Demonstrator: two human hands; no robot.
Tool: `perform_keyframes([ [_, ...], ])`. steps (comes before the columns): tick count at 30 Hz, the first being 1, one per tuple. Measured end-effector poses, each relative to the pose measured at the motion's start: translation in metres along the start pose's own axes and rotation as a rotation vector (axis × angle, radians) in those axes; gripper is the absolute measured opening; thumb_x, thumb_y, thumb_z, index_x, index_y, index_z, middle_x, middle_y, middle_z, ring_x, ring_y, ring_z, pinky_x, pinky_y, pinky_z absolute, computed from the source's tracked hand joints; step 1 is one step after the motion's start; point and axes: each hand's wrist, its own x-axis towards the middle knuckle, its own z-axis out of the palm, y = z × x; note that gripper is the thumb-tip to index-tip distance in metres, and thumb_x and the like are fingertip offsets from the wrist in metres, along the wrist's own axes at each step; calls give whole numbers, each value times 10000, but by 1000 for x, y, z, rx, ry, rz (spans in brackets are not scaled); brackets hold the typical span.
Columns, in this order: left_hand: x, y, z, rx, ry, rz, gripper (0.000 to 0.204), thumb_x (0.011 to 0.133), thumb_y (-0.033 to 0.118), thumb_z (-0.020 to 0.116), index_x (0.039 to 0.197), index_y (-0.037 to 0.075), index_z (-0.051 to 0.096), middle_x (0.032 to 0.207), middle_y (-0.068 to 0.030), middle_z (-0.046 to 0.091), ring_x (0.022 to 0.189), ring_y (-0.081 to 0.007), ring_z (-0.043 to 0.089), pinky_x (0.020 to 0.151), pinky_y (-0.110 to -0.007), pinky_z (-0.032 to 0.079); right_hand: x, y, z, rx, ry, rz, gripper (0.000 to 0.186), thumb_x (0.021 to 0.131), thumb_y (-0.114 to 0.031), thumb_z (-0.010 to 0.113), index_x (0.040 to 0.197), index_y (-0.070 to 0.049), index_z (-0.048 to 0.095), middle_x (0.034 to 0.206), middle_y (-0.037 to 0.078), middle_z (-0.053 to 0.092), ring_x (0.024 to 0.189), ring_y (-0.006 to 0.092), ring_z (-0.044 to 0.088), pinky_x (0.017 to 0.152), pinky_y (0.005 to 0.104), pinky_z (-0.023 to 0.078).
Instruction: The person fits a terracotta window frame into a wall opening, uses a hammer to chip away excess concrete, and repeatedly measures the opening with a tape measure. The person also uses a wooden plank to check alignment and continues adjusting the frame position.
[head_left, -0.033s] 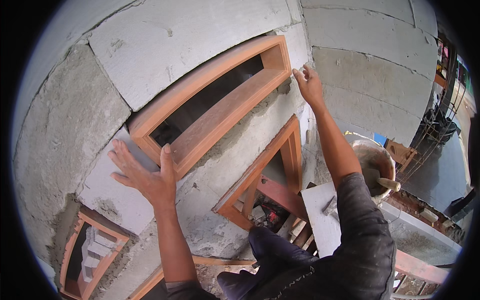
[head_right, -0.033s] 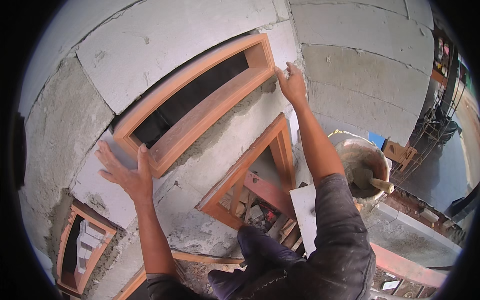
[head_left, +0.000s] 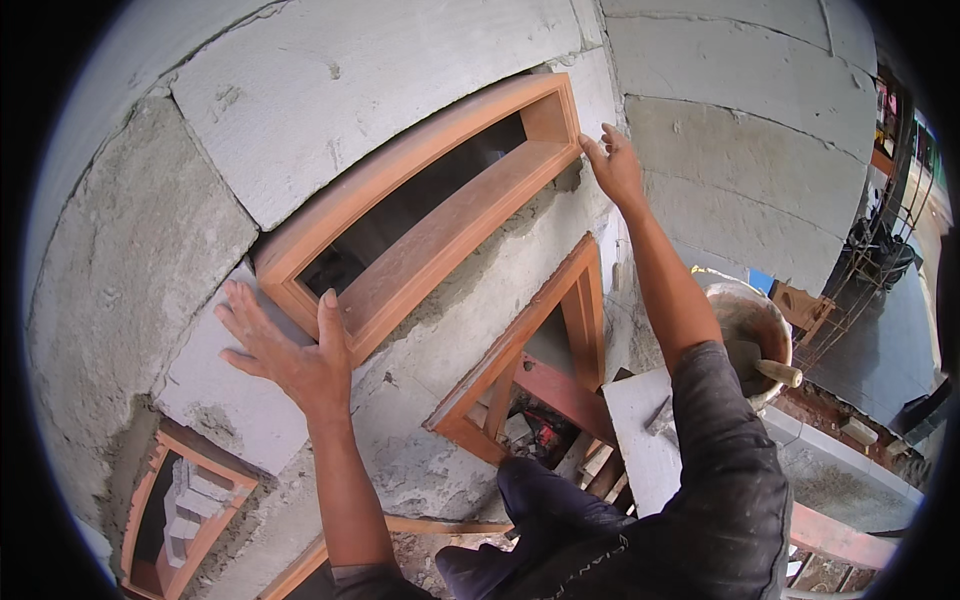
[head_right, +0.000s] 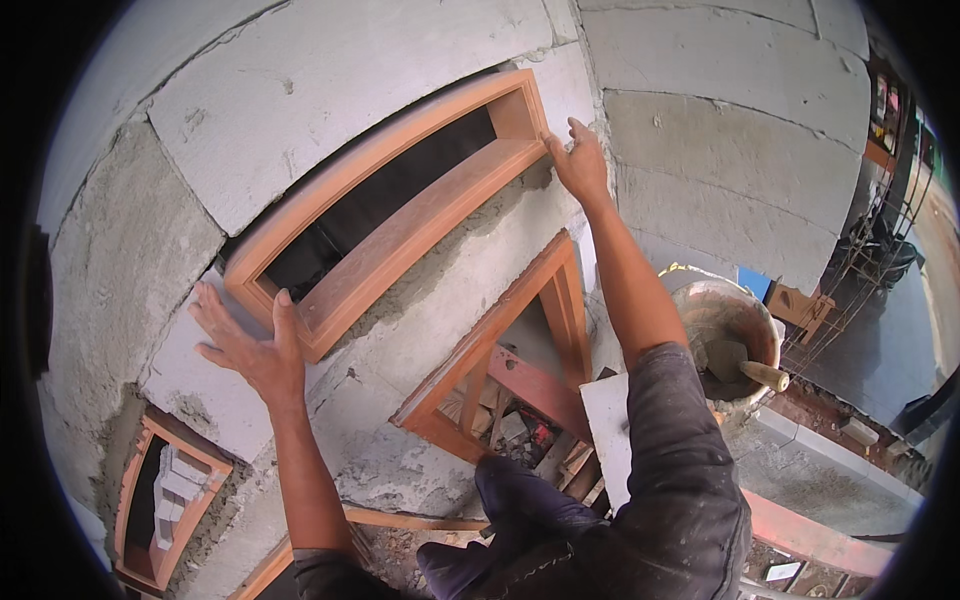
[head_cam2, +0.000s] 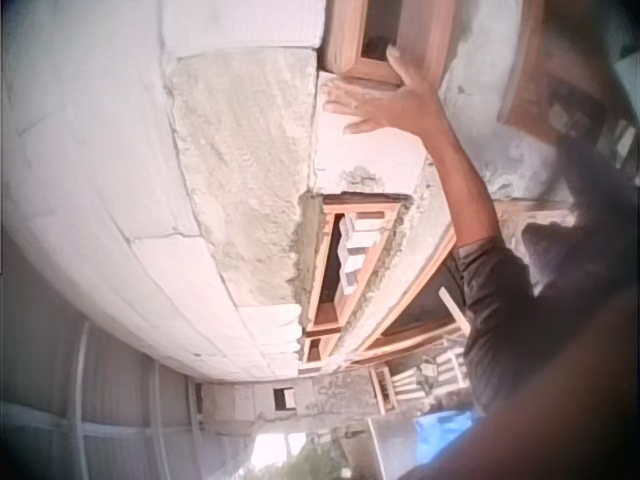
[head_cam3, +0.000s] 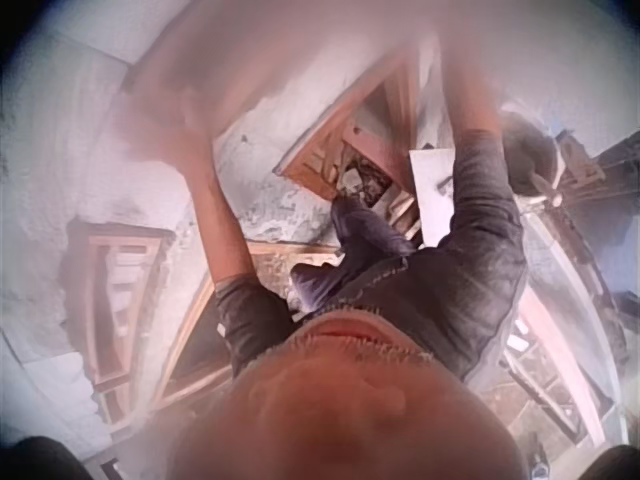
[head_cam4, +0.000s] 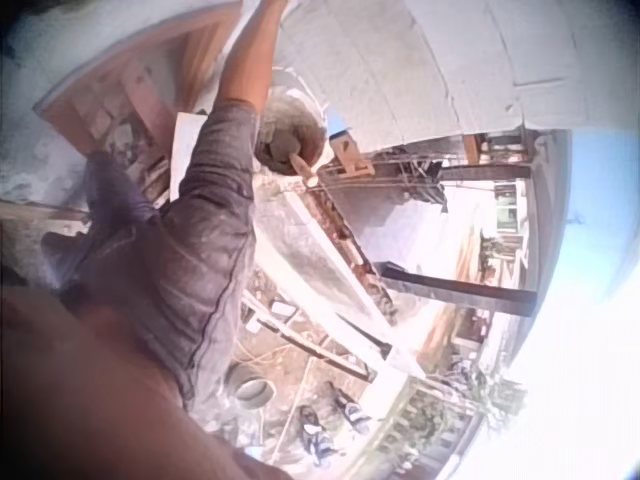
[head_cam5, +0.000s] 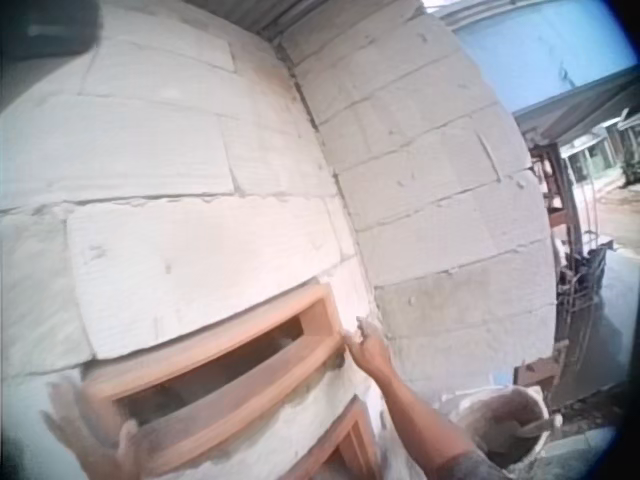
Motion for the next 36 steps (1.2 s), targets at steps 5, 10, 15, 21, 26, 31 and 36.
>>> perform_keyframes([
  [5,4,9,14,76,-11,-5,621,905,286,585,1437,94,328,1508,-82,308,1431,-327,146,1070,-626,-46,44,-11,28,-76,-132,-10,790,802,-492,649,1338,41,423,1215,282,543,1100,388,557,941,425,438],
  [10,6,11,22,120,46,-11,526,934,247,527,1416,94,380,1494,-73,343,1430,-332,148,1060,-633,-53,53,-21,39,-216,-153,-33,408,839,-361,640,1055,-32,535,980,222,647,937,403,615,807,468,481],
  [15,7,7,31,196,86,17,535,931,274,527,1412,88,386,1486,-80,356,1424,-353,158,1050,-648,-53,64,-23,37,-282,-221,-48,320,836,-322,647,947,-39,547,926,209,660,904,399,624,780,470,485],
  [21,10,4,29,232,82,41,548,924,323,542,1399,86,403,1479,-81,366,1420,-347,181,1050,-654,-37,67,-15,43,-279,-209,-61,356,819,-355,665,965,-41,583,947,198,664,905,390,628,785,462,487],
  [26,11,3,31,161,134,28,525,912,310,558,1372,87,437,1446,-89,414,1415,-342,199,1043,-652,-54,67,-18,44,-306,-206,-20,375,816,-382,670,991,-56,610,960,176,674,929,359,635,806,446,493],
  [31,9,1,35,171,145,41,516,927,354,543,1370,111,442,1436,-67,431,1414,-326,213,1042,-659,-41,64,-20,41,-319,-193,-16,382,811,-400,673,971,-57,617,964,174,674,932,358,634,809,441,495],
  [36,10,3,36,167,167,50,504,926,344,544,1366,117,448,1430,-67,439,1407,-325,235,1040,-660,-35,67,-14,44,-321,-160,-39,403,800,-417,678,966,-56,612,972,180,668,937,372,626,815,447,493],
])
